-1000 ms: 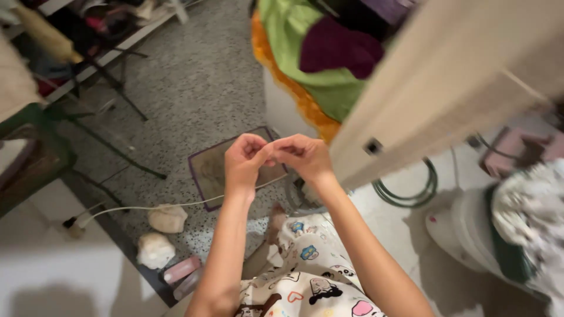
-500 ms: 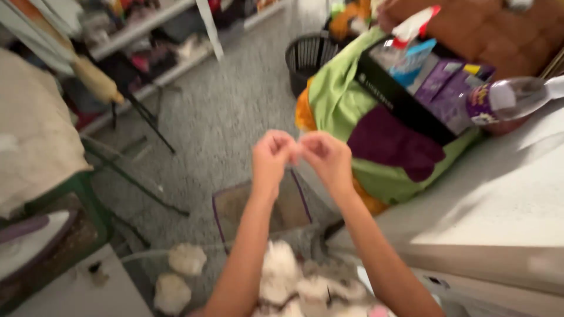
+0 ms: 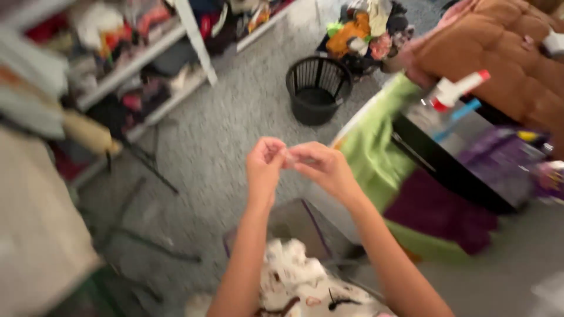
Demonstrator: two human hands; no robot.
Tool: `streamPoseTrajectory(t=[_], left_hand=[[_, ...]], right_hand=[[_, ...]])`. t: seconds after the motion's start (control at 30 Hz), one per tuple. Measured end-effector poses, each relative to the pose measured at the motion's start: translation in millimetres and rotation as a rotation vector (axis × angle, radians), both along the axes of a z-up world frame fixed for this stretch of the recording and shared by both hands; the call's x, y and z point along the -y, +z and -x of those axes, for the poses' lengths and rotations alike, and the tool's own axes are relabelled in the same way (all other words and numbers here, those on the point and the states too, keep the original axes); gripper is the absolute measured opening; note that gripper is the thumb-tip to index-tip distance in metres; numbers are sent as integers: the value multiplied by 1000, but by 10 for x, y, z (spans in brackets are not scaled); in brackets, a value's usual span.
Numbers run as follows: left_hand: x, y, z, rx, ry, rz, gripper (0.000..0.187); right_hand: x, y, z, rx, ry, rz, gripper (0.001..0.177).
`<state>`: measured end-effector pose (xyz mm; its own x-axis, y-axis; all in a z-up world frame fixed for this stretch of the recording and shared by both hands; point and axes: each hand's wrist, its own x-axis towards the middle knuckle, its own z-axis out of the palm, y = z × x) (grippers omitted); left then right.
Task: Sorting and hand-washing white laundry in a bathroom, then preparing detergent packets.
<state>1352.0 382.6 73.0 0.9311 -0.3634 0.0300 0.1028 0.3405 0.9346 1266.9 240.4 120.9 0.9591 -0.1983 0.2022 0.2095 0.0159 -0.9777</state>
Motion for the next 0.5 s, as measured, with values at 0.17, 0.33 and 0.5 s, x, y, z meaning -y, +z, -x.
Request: streamPoseTrajectory(t=[0.17,0.33,0.5], left_hand=[[90,257,-922,-46,-134,-78,9],[404,374,-1759,-24,-194,-39,10],[1203,277,-2359,62,-332,-5,7]], right_hand=[[85,30,-926,-78,-98,-37,12],[221,146,-1674,-85,-188,-226,16],[789,164,-2112,-61,-357,-172,13]])
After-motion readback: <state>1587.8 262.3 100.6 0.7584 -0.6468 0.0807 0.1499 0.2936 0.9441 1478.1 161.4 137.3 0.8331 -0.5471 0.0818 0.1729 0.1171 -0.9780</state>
